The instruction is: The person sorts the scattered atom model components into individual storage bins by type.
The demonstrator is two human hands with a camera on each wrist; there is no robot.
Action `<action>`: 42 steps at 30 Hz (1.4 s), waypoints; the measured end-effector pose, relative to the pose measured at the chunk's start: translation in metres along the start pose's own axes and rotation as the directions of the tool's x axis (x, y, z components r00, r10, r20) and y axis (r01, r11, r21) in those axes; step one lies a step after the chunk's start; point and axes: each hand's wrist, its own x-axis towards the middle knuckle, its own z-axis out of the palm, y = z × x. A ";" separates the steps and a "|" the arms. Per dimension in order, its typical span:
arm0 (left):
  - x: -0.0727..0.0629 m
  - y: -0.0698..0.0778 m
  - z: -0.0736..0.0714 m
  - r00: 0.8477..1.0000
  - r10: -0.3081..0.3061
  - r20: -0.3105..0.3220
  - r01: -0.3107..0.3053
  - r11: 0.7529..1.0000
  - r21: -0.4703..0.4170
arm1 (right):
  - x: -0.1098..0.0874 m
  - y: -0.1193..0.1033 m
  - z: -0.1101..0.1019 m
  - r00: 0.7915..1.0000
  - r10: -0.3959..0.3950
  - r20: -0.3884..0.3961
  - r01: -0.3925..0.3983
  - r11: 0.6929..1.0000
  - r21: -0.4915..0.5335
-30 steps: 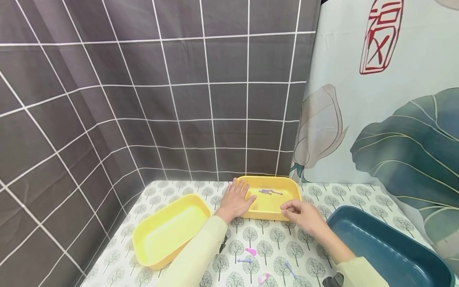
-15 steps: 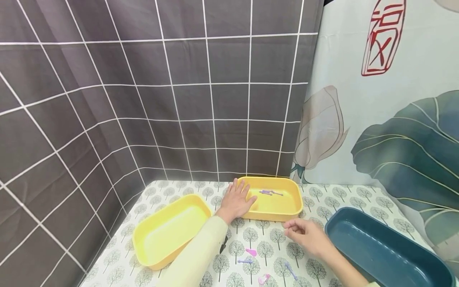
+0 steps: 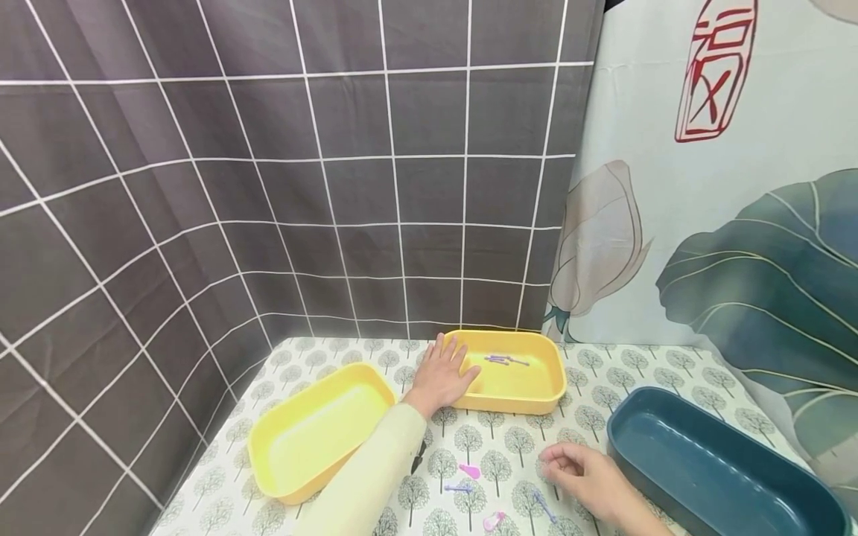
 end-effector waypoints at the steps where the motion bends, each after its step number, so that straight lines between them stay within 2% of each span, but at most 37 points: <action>1: 0.000 0.000 0.000 1.000 0.000 -0.001 0.000 1.000 0.001 | -0.002 0.002 0.001 1.000 0.009 0.012 -0.009 1.000 0.008; 8: 0.000 0.000 0.001 1.000 0.002 -0.001 -0.002 1.000 -0.006 | -0.013 0.014 0.004 0.990 0.030 0.139 -0.047 0.992 0.117; 11: -0.001 0.000 0.000 1.000 0.004 0.000 -0.004 1.000 -0.003 | -0.015 0.020 0.005 0.987 0.028 0.161 -0.048 0.991 0.123; 14: -0.002 0.001 -0.001 1.000 0.008 -0.010 -0.008 1.000 -0.002 | -0.016 0.023 0.007 0.983 0.059 0.174 -0.079 0.991 0.109; 18: -0.002 0.000 -0.002 1.000 0.012 -0.022 -0.012 1.000 -0.005 | -0.019 0.028 0.009 0.981 0.076 0.179 -0.092 0.992 0.081; 26: -0.003 0.000 -0.002 1.000 0.005 -0.006 -0.005 1.000 -0.011 | -0.020 0.037 0.016 0.983 0.034 0.181 -0.042 0.998 0.042; 33: -0.001 0.000 0.000 1.000 -0.006 -0.003 0.006 1.000 -0.006 | -0.017 0.032 0.021 0.987 0.069 0.147 -0.055 0.994 -0.095; 37: -0.002 0.000 0.000 1.000 -0.001 -0.006 0.001 1.000 -0.002 | -0.016 0.030 0.021 0.992 0.014 0.123 0.007 0.985 -0.171; 39: -0.003 0.000 -0.001 1.000 0.003 -0.010 -0.003 1.000 -0.007 | -0.016 0.031 0.021 0.993 -0.021 0.117 0.043 0.982 -0.184; 42: -0.004 0.000 -0.002 1.000 0.010 -0.014 -0.010 1.000 -0.013 | -0.016 0.032 0.020 0.992 -0.033 0.121 0.055 0.983 -0.177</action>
